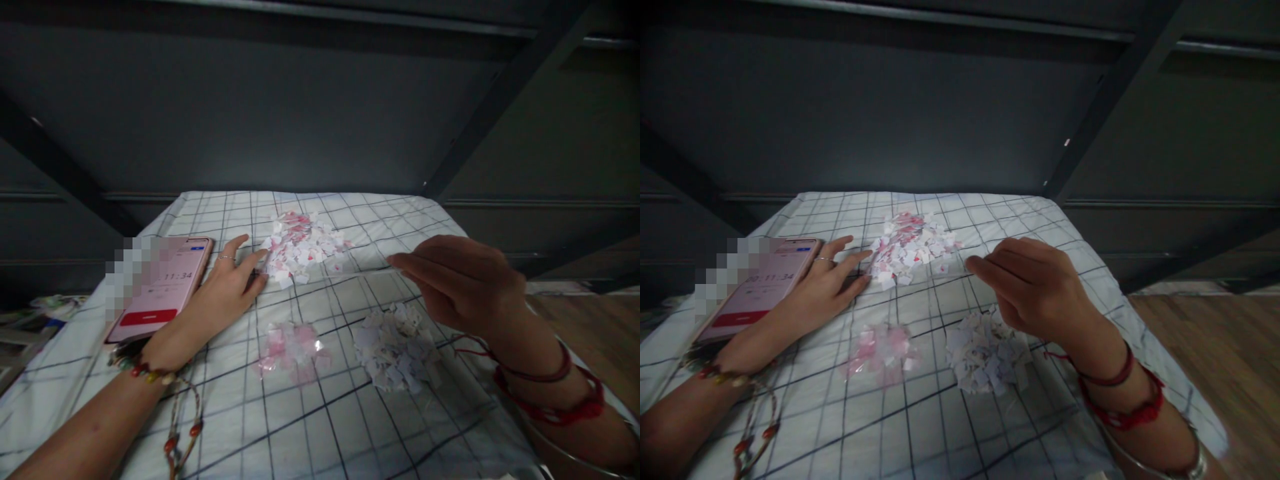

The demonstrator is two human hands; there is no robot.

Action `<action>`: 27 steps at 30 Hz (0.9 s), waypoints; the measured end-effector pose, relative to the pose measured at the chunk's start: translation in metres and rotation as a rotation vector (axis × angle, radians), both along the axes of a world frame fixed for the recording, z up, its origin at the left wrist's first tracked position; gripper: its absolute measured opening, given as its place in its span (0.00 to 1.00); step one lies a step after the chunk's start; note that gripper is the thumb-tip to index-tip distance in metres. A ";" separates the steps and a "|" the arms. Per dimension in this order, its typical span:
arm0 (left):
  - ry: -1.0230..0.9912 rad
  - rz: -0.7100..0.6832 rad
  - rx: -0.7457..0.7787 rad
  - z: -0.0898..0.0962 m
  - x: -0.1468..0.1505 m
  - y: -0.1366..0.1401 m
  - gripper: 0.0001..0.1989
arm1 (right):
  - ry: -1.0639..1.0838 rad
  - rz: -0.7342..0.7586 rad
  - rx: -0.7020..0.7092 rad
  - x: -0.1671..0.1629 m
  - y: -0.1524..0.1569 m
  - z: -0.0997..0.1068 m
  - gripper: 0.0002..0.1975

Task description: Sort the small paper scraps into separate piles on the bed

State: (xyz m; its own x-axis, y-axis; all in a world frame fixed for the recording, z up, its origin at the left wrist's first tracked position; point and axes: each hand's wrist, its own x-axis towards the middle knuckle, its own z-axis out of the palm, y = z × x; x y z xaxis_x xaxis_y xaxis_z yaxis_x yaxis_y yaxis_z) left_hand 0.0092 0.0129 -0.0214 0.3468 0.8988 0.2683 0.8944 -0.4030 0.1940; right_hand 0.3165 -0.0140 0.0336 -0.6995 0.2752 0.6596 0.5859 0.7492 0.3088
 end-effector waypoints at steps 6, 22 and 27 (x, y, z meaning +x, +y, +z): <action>0.031 -0.004 0.015 0.001 0.001 0.000 0.21 | -0.054 -0.001 0.025 -0.010 0.005 -0.003 0.13; 0.033 -0.006 0.026 0.002 0.002 0.001 0.20 | -0.056 0.098 -0.019 -0.019 -0.001 -0.002 0.11; 0.016 -0.005 0.049 0.000 0.001 0.001 0.20 | -0.052 0.090 -0.025 -0.019 0.000 -0.003 0.11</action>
